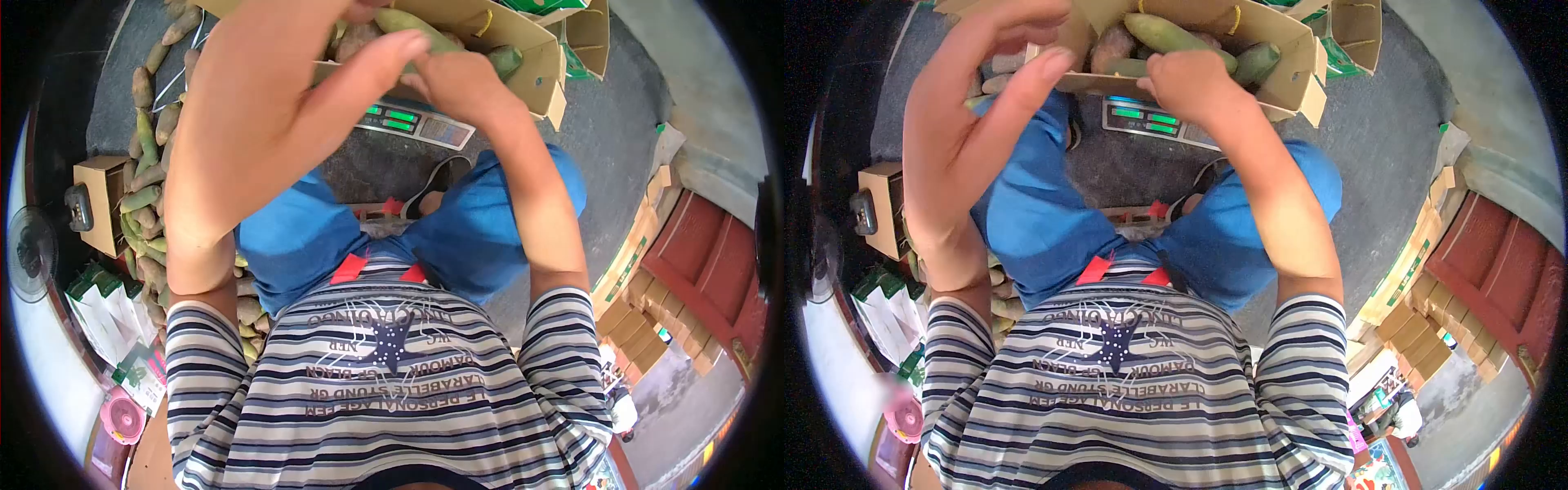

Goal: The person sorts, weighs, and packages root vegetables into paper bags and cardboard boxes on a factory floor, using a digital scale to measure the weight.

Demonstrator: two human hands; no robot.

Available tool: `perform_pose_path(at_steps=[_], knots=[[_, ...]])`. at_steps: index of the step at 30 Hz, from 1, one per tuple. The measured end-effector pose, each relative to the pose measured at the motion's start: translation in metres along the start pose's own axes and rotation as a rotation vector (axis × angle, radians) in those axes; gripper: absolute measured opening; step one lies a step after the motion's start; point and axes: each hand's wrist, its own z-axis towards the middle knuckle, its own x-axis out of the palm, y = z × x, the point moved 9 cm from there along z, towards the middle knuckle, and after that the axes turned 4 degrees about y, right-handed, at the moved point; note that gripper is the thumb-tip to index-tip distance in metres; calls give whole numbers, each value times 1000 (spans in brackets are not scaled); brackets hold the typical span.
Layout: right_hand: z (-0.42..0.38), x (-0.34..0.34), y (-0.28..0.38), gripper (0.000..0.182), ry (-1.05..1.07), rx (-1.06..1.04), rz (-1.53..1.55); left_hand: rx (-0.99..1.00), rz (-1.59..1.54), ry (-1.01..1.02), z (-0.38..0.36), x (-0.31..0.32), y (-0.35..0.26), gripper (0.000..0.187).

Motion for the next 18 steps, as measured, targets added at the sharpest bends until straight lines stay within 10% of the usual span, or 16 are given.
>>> perform_pose_path(at_steps=[18], knots=[[-5, -62, -47, 24, -217, 152, -22, 53, 381, 632, 4, 164, 88, 36]])
